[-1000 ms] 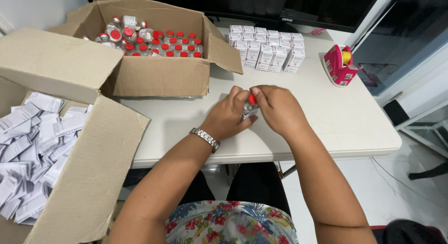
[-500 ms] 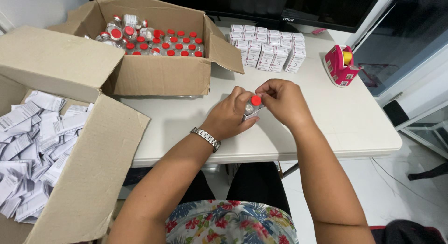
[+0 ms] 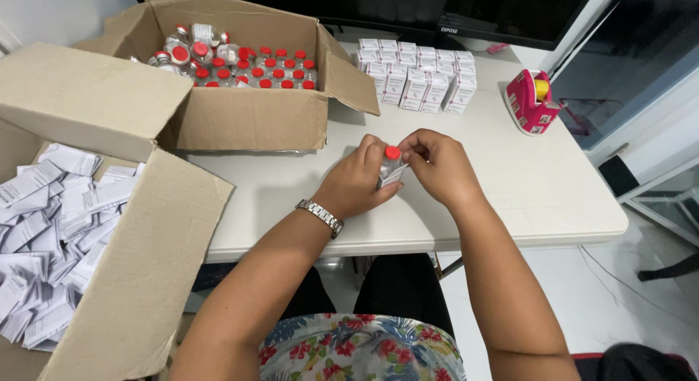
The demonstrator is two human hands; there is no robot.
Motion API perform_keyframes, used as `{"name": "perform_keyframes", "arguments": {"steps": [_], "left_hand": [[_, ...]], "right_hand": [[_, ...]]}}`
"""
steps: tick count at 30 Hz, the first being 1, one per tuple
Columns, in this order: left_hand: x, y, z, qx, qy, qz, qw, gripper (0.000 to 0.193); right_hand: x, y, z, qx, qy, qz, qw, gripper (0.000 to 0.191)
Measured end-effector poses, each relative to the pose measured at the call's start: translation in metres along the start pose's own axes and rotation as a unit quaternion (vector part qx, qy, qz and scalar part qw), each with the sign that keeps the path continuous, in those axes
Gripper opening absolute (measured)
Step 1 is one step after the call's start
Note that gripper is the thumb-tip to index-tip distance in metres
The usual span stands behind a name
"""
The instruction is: The person repeatedly picks small bottles with red caps and white labels from a cardboard box, places them into small white boxes, and stacks the closed boxes on the table. The process is repeated for multiple units.
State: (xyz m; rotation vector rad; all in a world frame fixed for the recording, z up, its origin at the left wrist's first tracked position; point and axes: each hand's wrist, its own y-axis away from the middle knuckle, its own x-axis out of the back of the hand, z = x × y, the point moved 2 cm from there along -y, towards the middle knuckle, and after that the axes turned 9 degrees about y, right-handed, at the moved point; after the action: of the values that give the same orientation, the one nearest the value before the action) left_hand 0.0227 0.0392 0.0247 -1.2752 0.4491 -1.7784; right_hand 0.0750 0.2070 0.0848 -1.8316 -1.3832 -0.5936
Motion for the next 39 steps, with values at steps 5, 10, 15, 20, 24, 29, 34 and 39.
{"name": "perform_keyframes", "arguments": {"steps": [5, 10, 15, 20, 24, 29, 34, 39], "left_hand": [[0.004, -0.001, 0.006, -0.028, -0.001, 0.022, 0.999, 0.072], [0.006, -0.002, 0.01, -0.049, -0.024, 0.015, 0.998, 0.074], [0.005, -0.002, 0.01, -0.071, -0.018, 0.05, 0.996, 0.079], [0.006, -0.001, 0.007, 0.006, 0.02, 0.032, 0.999, 0.088], [0.011, -0.003, 0.002, 0.036, 0.149, -0.003, 0.988, 0.084], [0.01, -0.01, -0.002, 0.11, 0.239, -0.019, 0.965, 0.039], [0.009, -0.014, 0.001, 0.073, 0.166, -0.048, 0.982, 0.035], [0.011, -0.013, -0.001, 0.097, 0.208, -0.046, 0.972, 0.031]], "right_hand": [[0.003, 0.009, -0.006, -0.006, -0.054, 0.014, 0.998, 0.021], [0.001, 0.017, -0.003, 0.102, 0.031, 0.051, 0.993, 0.023], [-0.01, 0.03, 0.002, 0.12, -0.031, 0.102, 0.987, 0.025], [-0.029, 0.039, 0.01, 0.169, 0.024, 0.215, 0.961, 0.034], [-0.036, 0.015, 0.043, 0.042, -0.051, 0.208, 0.976, 0.072], [-0.032, -0.025, 0.087, 0.063, -0.228, 0.017, 0.971, 0.042], [-0.045, -0.024, 0.099, 0.167, -0.334, 0.005, 0.928, 0.029], [-0.054, -0.022, 0.097, 0.142, -0.299, 0.027, 0.943, 0.041]]}}
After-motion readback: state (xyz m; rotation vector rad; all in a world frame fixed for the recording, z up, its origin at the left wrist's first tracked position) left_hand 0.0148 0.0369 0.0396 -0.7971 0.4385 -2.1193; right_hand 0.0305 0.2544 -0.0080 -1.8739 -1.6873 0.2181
